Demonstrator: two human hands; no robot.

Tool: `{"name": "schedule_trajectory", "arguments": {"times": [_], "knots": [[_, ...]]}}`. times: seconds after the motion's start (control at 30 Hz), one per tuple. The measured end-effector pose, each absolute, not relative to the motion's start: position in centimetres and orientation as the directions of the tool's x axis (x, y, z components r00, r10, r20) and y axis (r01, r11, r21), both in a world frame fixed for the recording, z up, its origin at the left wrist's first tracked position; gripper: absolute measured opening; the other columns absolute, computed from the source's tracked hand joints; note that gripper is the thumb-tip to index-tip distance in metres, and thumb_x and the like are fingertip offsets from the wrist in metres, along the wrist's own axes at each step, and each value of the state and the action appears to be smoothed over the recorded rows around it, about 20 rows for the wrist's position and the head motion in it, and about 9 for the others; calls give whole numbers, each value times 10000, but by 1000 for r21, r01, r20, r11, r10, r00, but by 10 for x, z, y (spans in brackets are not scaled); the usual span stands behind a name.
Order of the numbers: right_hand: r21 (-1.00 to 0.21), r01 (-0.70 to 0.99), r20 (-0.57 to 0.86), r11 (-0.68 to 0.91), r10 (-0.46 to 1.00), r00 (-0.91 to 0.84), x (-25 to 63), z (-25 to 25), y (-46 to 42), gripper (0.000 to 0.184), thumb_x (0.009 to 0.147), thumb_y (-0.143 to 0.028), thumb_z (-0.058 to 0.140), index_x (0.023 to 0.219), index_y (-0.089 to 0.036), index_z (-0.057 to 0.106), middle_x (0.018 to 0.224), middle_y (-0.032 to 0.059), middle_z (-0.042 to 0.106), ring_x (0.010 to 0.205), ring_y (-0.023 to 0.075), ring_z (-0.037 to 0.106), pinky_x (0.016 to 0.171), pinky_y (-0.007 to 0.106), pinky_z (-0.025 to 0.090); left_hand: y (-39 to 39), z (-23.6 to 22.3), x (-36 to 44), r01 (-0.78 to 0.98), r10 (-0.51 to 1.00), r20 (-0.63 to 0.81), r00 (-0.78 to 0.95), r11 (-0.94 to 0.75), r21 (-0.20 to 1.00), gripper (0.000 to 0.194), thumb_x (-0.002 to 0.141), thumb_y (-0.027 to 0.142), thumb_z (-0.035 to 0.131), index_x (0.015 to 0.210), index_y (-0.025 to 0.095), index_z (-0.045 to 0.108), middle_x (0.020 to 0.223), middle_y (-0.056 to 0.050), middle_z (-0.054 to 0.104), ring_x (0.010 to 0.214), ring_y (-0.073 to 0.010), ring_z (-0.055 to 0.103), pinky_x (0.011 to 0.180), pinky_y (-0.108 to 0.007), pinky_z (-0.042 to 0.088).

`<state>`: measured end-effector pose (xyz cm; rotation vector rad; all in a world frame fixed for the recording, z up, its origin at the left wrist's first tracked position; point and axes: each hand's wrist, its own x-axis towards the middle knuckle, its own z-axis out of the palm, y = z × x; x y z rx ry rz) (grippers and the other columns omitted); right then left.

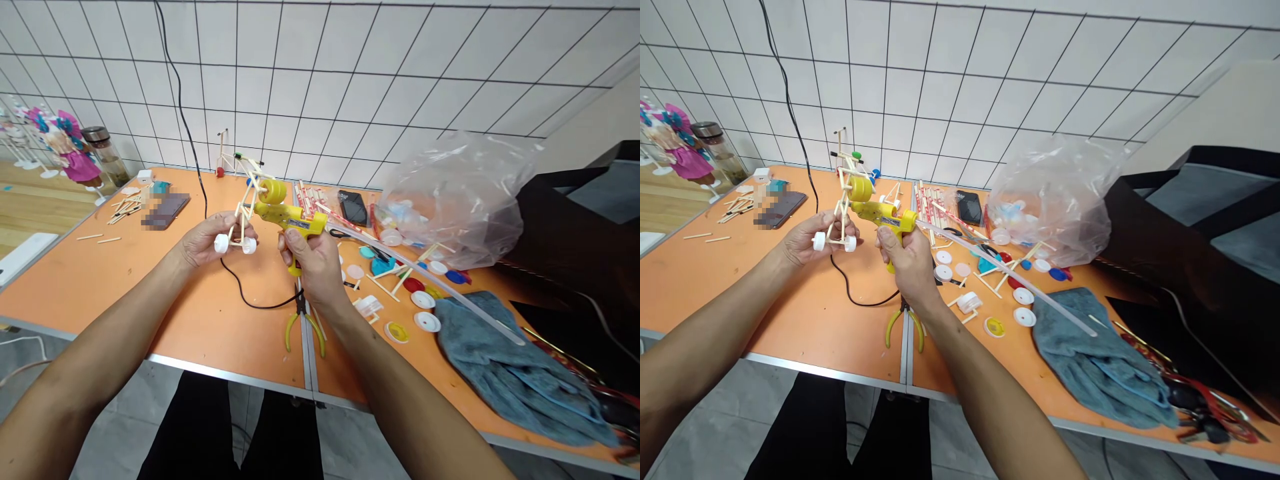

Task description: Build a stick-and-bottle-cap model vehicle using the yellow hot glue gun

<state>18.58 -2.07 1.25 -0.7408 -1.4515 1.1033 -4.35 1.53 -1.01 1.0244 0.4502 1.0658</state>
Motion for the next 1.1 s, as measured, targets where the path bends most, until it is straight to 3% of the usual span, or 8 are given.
{"name": "schedule_trajectory", "arguments": {"times": [0.8,1.1], "knots": [[-915,-158,398,372,897,-192,185,13,-21,652,827,-866,827,802,-240,643,692,-30,613,552,112,451,571,311,401,16,-11,-44,-491,873,145,465,119,863,456,700,507,1054,858,170,791,818,-60,783,807,-221,751,847,-382,618],[-919,-165,387,359,902,-191,186,12,-20,675,799,-879,843,793,-231,653,678,-29,614,551,110,460,574,313,401,19,-15,-47,-503,878,141,458,125,855,386,761,457,1014,896,174,789,869,-66,819,849,-222,783,919,-390,629]]}}
